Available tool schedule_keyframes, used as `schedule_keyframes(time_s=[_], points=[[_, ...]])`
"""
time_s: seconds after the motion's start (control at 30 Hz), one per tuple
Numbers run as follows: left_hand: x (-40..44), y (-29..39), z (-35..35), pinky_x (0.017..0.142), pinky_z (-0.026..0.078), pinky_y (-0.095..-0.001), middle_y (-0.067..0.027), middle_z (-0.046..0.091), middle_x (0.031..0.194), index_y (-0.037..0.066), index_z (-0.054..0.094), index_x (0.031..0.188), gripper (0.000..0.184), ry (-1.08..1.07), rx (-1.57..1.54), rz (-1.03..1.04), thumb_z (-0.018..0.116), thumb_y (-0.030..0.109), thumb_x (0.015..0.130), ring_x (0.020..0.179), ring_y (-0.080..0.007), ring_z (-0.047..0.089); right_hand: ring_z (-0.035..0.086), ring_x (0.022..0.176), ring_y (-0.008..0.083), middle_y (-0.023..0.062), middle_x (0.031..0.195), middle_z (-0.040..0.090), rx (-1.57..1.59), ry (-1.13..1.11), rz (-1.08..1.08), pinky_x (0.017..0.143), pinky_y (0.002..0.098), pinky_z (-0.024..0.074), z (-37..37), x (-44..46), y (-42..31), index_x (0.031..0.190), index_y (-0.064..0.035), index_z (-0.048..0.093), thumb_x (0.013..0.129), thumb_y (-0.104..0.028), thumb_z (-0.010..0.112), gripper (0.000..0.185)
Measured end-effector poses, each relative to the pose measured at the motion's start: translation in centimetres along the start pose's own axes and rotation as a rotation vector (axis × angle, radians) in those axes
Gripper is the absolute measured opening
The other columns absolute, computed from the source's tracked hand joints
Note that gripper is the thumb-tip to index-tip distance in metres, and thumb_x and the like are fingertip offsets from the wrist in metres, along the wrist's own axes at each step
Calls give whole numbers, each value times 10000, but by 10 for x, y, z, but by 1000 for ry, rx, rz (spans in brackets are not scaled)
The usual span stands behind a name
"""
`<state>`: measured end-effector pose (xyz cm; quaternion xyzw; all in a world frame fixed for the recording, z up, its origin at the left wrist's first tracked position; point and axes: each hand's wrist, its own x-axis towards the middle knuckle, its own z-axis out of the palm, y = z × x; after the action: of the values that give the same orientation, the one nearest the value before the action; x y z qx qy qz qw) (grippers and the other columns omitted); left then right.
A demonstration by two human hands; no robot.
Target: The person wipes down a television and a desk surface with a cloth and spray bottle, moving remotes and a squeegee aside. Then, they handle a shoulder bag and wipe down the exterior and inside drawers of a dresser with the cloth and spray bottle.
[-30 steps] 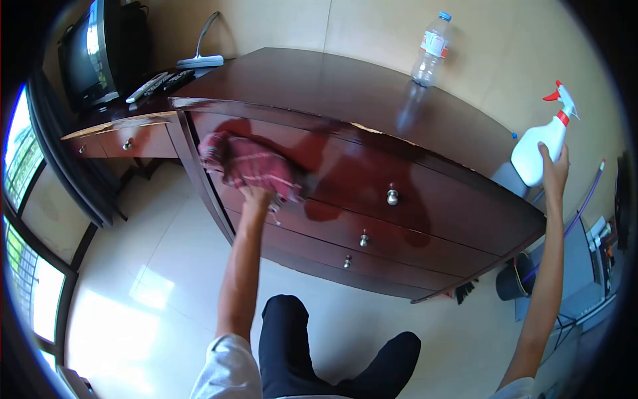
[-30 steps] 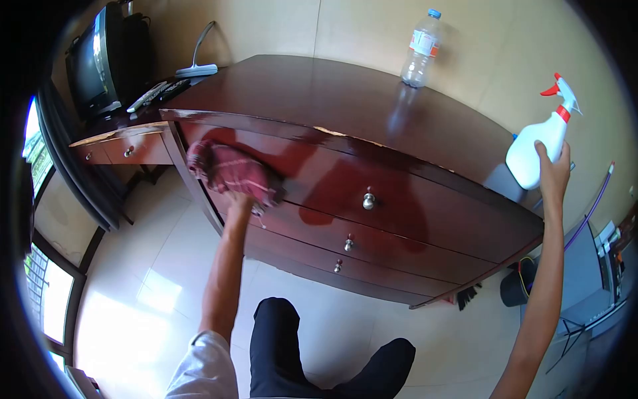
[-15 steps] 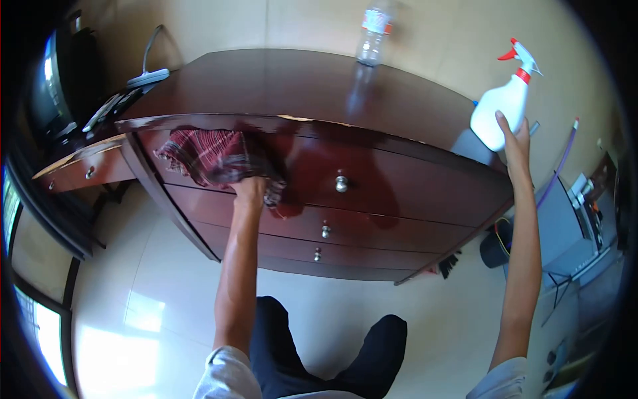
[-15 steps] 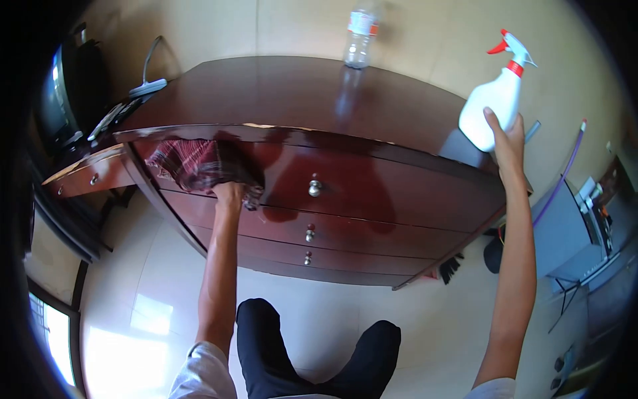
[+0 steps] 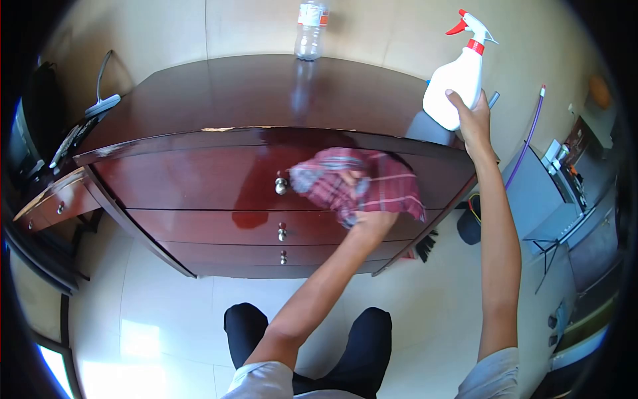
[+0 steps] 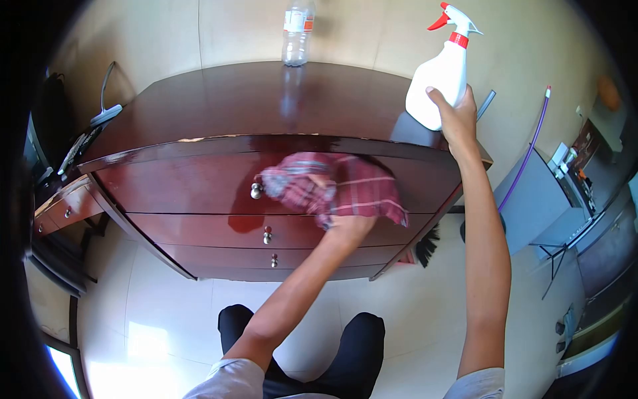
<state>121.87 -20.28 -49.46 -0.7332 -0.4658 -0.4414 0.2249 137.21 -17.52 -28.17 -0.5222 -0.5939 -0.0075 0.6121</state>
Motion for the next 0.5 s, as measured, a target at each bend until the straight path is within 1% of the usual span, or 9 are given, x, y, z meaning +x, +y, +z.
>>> schedule_keyframes(time_s=[0.1, 0.23, 0.3, 0.33, 0.43, 0.47, 0.5], points=[[18, 34, -3, 1149, 197, -661, -233, 412, 1490, 104, 487, 1430, 578, -613, -435, 66, 488, 355, 909, 1426, -402, 326, 626, 1039, 219, 164, 1134, 626, 21, -5, -8, 908, 338, 502, -3, 0, 4, 1244, 61, 492, 809, -277, 785, 624], [25, 48, -2, 1194, 157, -572, -171, 265, 1585, 66, 342, 1511, 651, -213, 79, 650, 446, 374, 946, 1482, -340, 216, 624, 1054, 219, 164, 1149, 622, 37, -12, 2, 926, 340, 497, -4, -1, 5, 1246, 56, 487, 813, -263, 784, 613], [34, 47, -11, 1217, 137, -528, -140, 192, 1633, 48, 269, 1551, 694, 6, 341, 918, 425, 384, 965, 1510, -310, 161, 619, 1072, 220, 166, 1161, 620, 114, -40, 17, 940, 342, 491, -5, 0, 7, 1261, 53, 481, 820, -261, 782, 620], [45, 48, -20, 1222, 137, -525, -138, 144, 1645, 25, 179, 1568, 689, 93, 832, 1015, 381, 352, 997, 1515, -318, 136, 616, 1082, 221, 167, 1167, 619, 154, -55, 24, 947, 342, 488, -6, 1, 8, 1269, 52, 477, 823, -260, 781, 623], [30, 39, 0, 1225, 137, -532, -148, 127, 1645, 21, 140, 1571, 687, 192, 1340, 1115, 366, 347, 1010, 1507, -339, 151, 605, 1115, 225, 171, 1192, 612, 228, -75, 74, 969, 344, 477, -8, 2, 9, 1292, 51, 468, 832, -263, 779, 638], [16, 32, 17, 1227, 137, -531, -157, 132, 1641, 24, 190, 1564, 665, 92, 1120, 1208, 369, 355, 1016, 1501, -350, 164, 603, 1121, 226, 172, 1198, 611, 229, -79, 76, 973, 345, 474, -9, 1, 10, 1297, 51, 466, 833, -263, 779, 642], [-6, 19, 45, 1220, 168, -530, -133, 169, 1633, 46, 206, 1566, 656, 151, 1095, 1198, 393, 329, 1004, 1491, -323, 205, 600, 1128, 227, 173, 1204, 609, 230, -87, 78, 978, 345, 471, -10, 1, 10, 1302, 51, 464, 834, -264, 779, 646]])
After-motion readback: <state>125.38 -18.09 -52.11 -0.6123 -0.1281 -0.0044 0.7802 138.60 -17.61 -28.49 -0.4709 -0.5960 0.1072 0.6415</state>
